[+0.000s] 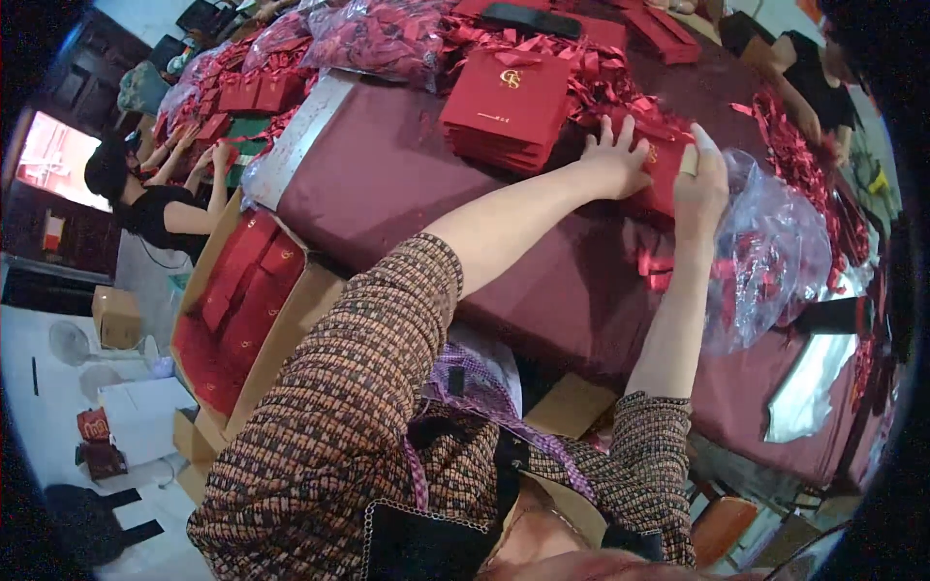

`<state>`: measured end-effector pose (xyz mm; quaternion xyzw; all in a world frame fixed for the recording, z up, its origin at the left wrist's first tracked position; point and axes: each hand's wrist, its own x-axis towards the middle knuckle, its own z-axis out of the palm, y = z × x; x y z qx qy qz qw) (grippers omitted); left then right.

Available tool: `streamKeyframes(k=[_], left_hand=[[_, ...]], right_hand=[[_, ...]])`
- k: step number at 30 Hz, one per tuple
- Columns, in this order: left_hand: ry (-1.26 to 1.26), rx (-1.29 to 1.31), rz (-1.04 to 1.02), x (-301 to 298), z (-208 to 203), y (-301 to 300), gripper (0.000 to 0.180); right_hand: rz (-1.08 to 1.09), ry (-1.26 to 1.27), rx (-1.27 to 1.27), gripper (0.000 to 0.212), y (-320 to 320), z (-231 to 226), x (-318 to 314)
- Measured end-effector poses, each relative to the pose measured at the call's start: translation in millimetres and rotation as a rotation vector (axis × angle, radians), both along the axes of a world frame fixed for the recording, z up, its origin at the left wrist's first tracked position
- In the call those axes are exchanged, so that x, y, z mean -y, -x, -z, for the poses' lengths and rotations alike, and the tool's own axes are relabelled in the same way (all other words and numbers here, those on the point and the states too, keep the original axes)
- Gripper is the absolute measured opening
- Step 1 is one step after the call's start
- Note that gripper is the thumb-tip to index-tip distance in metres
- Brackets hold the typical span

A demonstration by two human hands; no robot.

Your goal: The person threads a ribbon through the holes of a red gift bag, ties it into a bow, and places the bag into a cardboard box. They then pick up a stack of red gift bags and repeat the process of threading and tying ribbons on them.

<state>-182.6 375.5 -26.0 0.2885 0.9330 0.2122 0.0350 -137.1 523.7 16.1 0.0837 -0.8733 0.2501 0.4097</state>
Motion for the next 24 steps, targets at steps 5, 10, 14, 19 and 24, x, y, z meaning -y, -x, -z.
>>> streamKeyframes(k=[5, 10, 14, 19, 24], left_hand=[[-0.033, -0.202, -0.067, -8, -8, -5, 0.057], [-0.532, -0.501, 0.026, 11, -33, -65, 0.026], [-0.703, -0.535, 0.155, 100, -28, -145, 0.024], [-0.538, -0.298, -0.207, 281, 7, -243, 0.021], [-0.568, -0.151, -0.828, 373, 24, -340, 0.021]], right_hand=[[-0.105, -0.118, 0.287, 0.033, 33, 62, -13], [-0.281, -0.437, 0.266, 0.038, 67, 103, -66], [-0.117, -0.204, 0.435, 0.035, 53, 66, -63], [-0.043, -0.338, 0.374, 0.034, 30, 25, -44], [-0.053, -0.289, 0.282, 0.033, 30, 12, -78]])
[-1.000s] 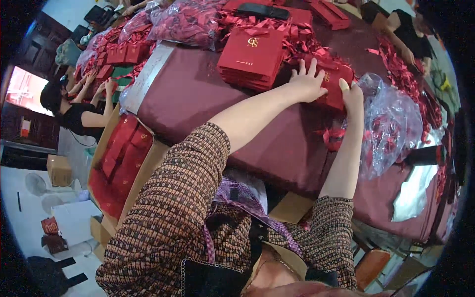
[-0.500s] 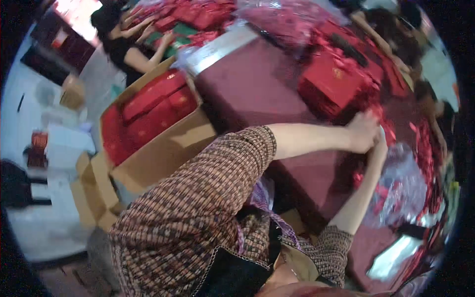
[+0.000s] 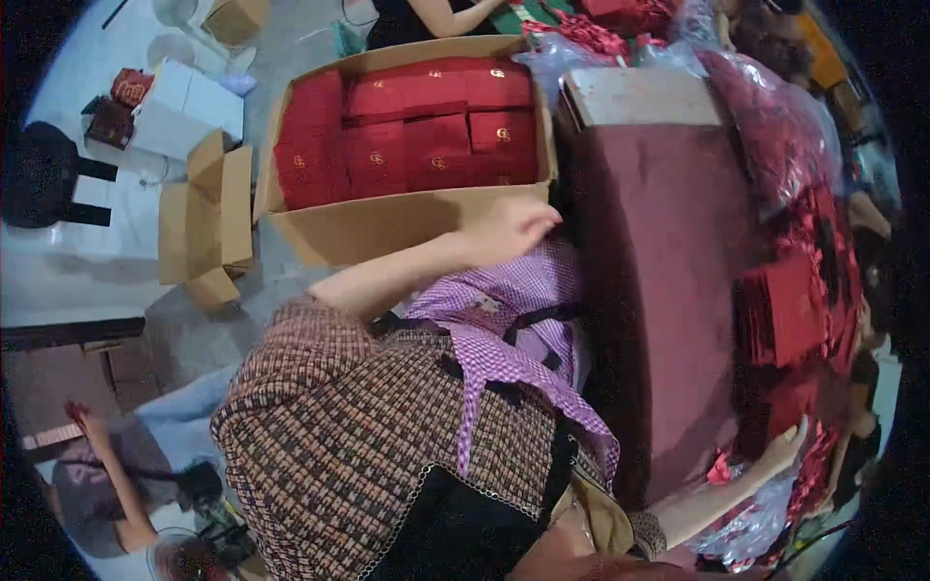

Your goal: The person threads a ribbon through the holes of a red gift bag, ties it into a bow, and places the bag into a cardboard box. They then pick up a stack of red gift bags and repeat the process of threading and tying ribbons on them.

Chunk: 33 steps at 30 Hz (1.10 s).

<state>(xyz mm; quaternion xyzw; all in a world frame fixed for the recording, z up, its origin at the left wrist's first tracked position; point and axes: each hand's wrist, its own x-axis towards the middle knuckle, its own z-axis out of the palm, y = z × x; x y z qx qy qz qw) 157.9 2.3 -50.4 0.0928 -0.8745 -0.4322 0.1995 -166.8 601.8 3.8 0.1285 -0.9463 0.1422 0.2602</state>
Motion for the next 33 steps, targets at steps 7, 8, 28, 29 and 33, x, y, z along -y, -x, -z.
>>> streamKeyframes(k=[7, 8, 28, 29, 33], left_hand=[[0.057, 0.199, -0.448, 96, 43, -59, 0.029], [0.090, 0.306, -0.442, 113, 55, -63, 0.029], [0.596, 0.904, -0.356, 228, 110, -37, 0.105], [0.598, 0.913, -0.338, 225, 109, -36, 0.103], [0.560, 0.977, -0.225, 217, 107, -38, 0.086]], right_hand=[[-0.086, 0.025, -0.174, 0.031, -31, -58, 79], [-0.311, 0.030, -0.312, 0.033, -47, -57, 103], [-0.425, 0.644, 0.406, 0.023, -185, 42, 306], [-0.432, 0.619, 0.388, 0.023, -185, 44, 305], [-0.456, 0.645, 0.378, 0.023, -185, 51, 306]])
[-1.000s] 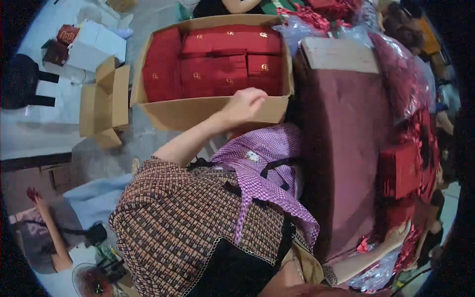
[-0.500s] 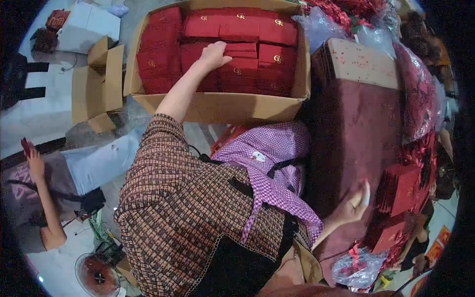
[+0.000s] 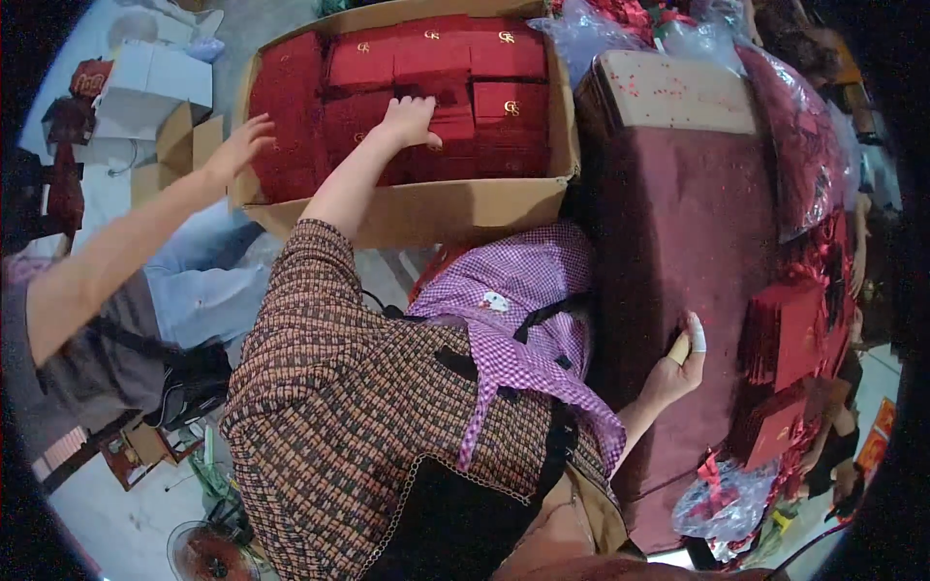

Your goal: The person threads a ribbon through the holes of a red gift bag, ties it into a bow, and places the bag into a cardboard box. They then pick up a stack of red gift bags and repeat the process of threading and tying ribbons on them.

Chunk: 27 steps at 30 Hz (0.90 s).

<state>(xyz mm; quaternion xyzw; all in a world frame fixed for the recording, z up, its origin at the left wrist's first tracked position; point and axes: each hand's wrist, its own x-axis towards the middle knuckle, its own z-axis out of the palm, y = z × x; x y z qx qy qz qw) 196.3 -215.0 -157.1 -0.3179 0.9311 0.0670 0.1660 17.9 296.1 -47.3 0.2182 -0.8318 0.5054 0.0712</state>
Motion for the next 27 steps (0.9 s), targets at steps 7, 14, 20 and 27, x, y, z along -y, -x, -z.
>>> streamKeyframes(k=[7, 14, 20, 27], left_hand=[[-0.113, -0.040, 0.134, 2, -8, -3, 0.045], [-0.175, -0.488, -0.034, 9, -83, -33, 0.031], [-0.761, -1.146, -0.241, -19, -153, -38, 0.029], [-1.130, -1.373, -0.189, -92, -152, 1, 0.037]], right_hand=[[-0.016, -0.019, -0.049, 0.023, 0, 1, -1], [-0.037, 0.010, -0.051, 0.023, 0, 1, -2], [-0.027, 0.125, 0.087, 0.025, 0, -22, 9], [-0.418, 0.249, 0.361, 0.062, -13, -67, 78]])
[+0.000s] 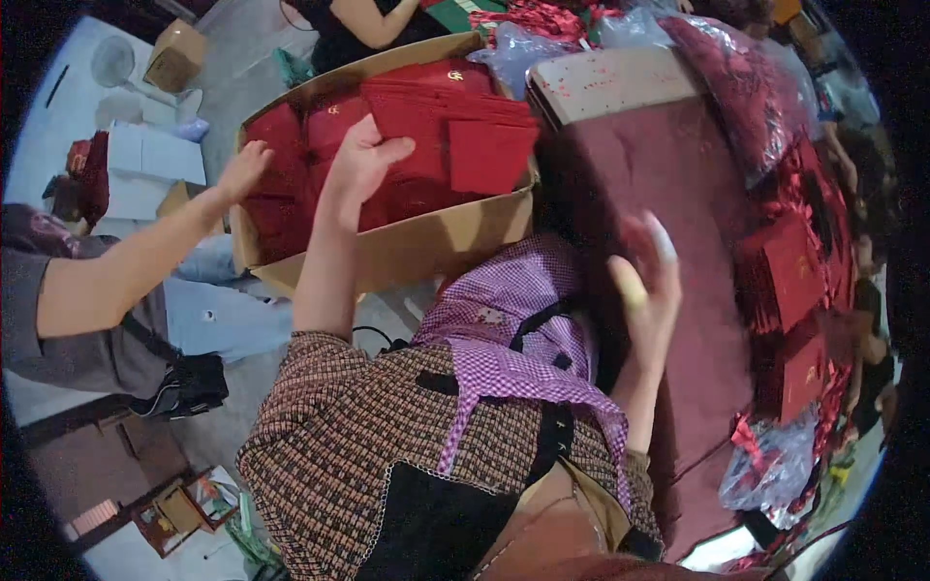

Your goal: The person threads a ribbon through the holes of a red gift bag, ties it into a bow, and places the bag into a cardboard box. They then pick up a stack of red gift bags and repeat the process of threading and tying ribbons on them.

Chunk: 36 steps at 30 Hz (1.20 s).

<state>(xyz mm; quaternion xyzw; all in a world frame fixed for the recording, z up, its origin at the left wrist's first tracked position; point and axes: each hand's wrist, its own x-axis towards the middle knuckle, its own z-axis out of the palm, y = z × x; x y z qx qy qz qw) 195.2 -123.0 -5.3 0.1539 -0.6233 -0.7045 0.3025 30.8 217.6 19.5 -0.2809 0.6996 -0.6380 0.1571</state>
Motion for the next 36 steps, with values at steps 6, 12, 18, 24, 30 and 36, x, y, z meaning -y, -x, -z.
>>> streamKeyframes(k=[6, 12, 18, 24, 30, 36], left_hand=[[-0.107, -0.273, 0.278, -44, 20, 29, 0.042], [-0.163, 0.027, 0.235, -86, 27, 42, 0.042], [-0.525, -0.171, 0.360, -106, 23, 48, 0.049], [-0.425, 0.096, 0.334, -118, 9, 58, 0.049], [-0.008, 0.209, 0.322, -106, 32, 50, 0.040], [0.978, 0.725, -0.107, -9, 87, 2, 0.038]], right_hand=[[-0.245, 0.055, -0.136, 0.092, 0, -11, 47], [-0.282, -0.024, 0.023, 0.081, -11, -10, 59], [-0.160, -0.007, 0.074, 0.073, -22, -11, 54], [-0.065, -0.134, -0.016, 0.055, -17, -1, 38], [0.316, 0.160, 0.231, 0.043, 15, 4, -3], [0.231, 0.364, 0.201, 0.053, 35, 17, -49]])
